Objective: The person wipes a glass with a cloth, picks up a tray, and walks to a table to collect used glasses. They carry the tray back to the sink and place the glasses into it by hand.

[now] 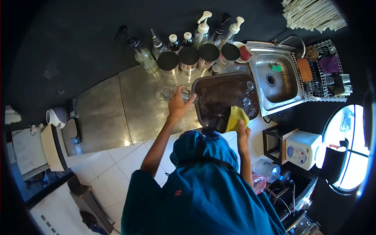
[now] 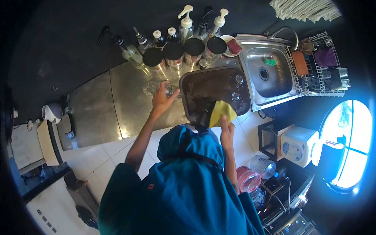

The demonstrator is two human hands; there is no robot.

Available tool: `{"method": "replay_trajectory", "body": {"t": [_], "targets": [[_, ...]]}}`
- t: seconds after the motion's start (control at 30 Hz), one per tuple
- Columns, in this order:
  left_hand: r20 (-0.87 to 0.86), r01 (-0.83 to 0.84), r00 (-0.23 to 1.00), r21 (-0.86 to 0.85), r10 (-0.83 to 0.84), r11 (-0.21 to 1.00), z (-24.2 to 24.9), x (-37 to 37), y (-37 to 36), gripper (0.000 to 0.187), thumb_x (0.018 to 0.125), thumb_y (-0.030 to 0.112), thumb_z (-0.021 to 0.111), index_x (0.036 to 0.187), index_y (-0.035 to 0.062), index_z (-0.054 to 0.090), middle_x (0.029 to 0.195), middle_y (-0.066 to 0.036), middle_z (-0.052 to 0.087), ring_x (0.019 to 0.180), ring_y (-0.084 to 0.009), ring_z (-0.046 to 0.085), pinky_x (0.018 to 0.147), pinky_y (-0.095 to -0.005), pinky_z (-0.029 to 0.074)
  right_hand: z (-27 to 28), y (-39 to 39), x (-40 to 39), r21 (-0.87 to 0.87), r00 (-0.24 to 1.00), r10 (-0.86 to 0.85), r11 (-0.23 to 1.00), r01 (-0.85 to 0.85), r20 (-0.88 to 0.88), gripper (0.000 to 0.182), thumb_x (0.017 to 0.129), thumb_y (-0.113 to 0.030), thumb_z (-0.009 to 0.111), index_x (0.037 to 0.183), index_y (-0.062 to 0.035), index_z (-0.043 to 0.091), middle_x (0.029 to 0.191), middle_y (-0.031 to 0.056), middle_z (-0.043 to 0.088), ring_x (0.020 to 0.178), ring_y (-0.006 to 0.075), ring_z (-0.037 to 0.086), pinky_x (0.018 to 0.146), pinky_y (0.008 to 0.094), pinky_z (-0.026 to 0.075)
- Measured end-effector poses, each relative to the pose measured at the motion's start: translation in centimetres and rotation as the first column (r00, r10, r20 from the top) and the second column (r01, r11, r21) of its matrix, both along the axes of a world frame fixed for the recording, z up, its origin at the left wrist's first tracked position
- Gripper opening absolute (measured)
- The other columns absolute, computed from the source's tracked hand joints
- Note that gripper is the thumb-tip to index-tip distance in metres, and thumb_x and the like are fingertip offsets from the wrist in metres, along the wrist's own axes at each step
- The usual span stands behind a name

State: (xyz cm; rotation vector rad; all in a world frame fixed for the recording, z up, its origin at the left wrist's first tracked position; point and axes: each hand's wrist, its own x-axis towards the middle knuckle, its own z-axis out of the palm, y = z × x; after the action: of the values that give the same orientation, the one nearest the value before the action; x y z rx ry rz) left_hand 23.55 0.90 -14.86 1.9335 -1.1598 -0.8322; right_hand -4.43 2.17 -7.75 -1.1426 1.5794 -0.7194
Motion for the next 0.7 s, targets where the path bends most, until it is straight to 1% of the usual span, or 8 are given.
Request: {"method": "replay_trajectory", "body": {"t": [0.03, 0.23, 0.27, 0.3, 0.33, 0.4, 0.53, 0.7], "targets": [[0.345, 0.051, 0.936, 0.045, -0.064, 0.998, -0.9, 0.7, -0.8, 0.060, 0.080, 0.047, 0.066, 0.122, 0.0111, 0.042, 0.107, -0.020, 0.051, 0.088, -0.0369, 0.062, 0.072, -0.0446, 0.050, -0.4, 0.4, -0.8, -0.028, 0.994, -0.071, 0.997, 0.073, 0.079, 0.050, 0.095, -0.043, 0.049, 0.100, 0.0046, 0.063, 0.081, 0.0033, 0.059, 0.077, 0.0111, 0.049, 0.068, 0.0280, 0.039], [0.440, 0.131, 0.881, 0.124, -0.173, 0.984, -3.1, 2.4, -3.9, 0.065, 0.075, 0.046, 0.070, 0.123, 0.0110, 0.041, 0.103, -0.019, 0.054, 0.089, -0.0367, 0.063, 0.070, -0.0469, 0.051, 1.6, 1.8, -2.2, -0.037, 0.988, -0.149, 0.988, 0.148, -0.038, 0.050, 0.096, -0.042, 0.046, 0.105, 0.0051, 0.062, 0.090, 0.0073, 0.061, 0.085, 0.0134, 0.053, 0.078, 0.0293, 0.041], [0.039, 0.066, 0.997, 0.132, -0.072, 0.989, -3.5, 2.3, -4.1, 0.065, 0.076, 0.045, 0.071, 0.122, 0.0098, 0.041, 0.099, -0.017, 0.056, 0.086, -0.0323, 0.064, 0.068, -0.0429, 0.052, 1.6, 2.1, -2.1, -0.024, 0.988, -0.152, 0.988, 0.152, 0.012, 0.049, 0.095, -0.041, 0.048, 0.107, 0.0051, 0.062, 0.093, 0.0075, 0.063, 0.087, 0.0134, 0.054, 0.081, 0.0293, 0.041], [-0.365, 0.009, 0.930, 0.164, 0.052, 0.986, -4.0, 2.2, -4.1, 0.065, 0.077, 0.045, 0.071, 0.122, 0.0086, 0.041, 0.095, -0.014, 0.058, 0.083, -0.0278, 0.065, 0.065, -0.0388, 0.053, 1.2, 2.1, -1.9, -0.020, 0.988, -0.153, 0.988, 0.153, 0.015, 0.049, 0.095, -0.041, 0.048, 0.107, 0.0051, 0.062, 0.093, 0.0075, 0.063, 0.087, 0.0134, 0.054, 0.081, 0.0293, 0.041], [-0.360, 0.011, 0.931, 0.169, 0.051, 0.986, -4.4, 1.6, -3.9, 0.065, 0.077, 0.045, 0.071, 0.122, 0.0086, 0.041, 0.095, -0.014, 0.058, 0.083, -0.0278, 0.065, 0.065, -0.0388, 0.053, 0.5, 2.2, -1.7, 0.037, 0.990, -0.124, 0.992, 0.121, 0.073, 0.049, 0.095, -0.040, 0.049, 0.108, 0.0049, 0.061, 0.094, 0.0074, 0.063, 0.088, 0.0135, 0.055, 0.082, 0.0289, 0.041], [-0.844, -0.040, 0.515, 0.150, 0.149, 0.988, -5.2, -1.2, -2.6, 0.057, 0.080, 0.041, 0.071, 0.117, 0.0068, 0.044, 0.088, -0.008, 0.060, 0.076, -0.0175, 0.063, 0.062, -0.0304, 0.051, -1.3, 2.5, -0.9, 0.114, 0.982, -0.096, 0.990, 0.078, 0.162, 0.049, 0.094, -0.039, 0.051, 0.113, 0.0043, 0.060, 0.100, 0.0070, 0.064, 0.093, 0.0133, 0.055, 0.084, 0.0278, 0.041], [-0.788, 0.240, 0.572, -0.108, -0.230, 0.965, -4.0, -8.0, 1.1, 0.038, 0.087, 0.031, 0.065, 0.114, 0.0108, 0.046, 0.094, -0.005, 0.061, 0.084, -0.0136, 0.063, 0.064, -0.0247, 0.046, -3.2, 2.4, 3.0, 0.193, 0.890, -0.185, 0.975, 0.112, 0.416, 0.043, 0.094, -0.026, 0.056, 0.126, 0.0009, 0.048, 0.116, 0.0063, 0.057, 0.104, 0.0141, 0.054, 0.092, 0.0276, 0.041], [-0.782, 0.387, 0.532, -0.117, -0.325, 0.915, -3.2, -6.4, 4.0, 0.040, 0.084, 0.026, 0.071, 0.113, 0.0107, 0.048, 0.091, -0.003, 0.060, 0.086, -0.0122, 0.060, 0.068, -0.0264, 0.047, -2.1, 2.8, 3.9, 0.093, 0.937, -0.070, 0.995, 0.041, 0.342, 0.038, 0.092, -0.017, 0.060, 0.123, 0.0010, 0.048, 0.116, 0.0064, 0.056, 0.104, 0.0129, 0.053, 0.091, 0.0279, 0.041]]}}
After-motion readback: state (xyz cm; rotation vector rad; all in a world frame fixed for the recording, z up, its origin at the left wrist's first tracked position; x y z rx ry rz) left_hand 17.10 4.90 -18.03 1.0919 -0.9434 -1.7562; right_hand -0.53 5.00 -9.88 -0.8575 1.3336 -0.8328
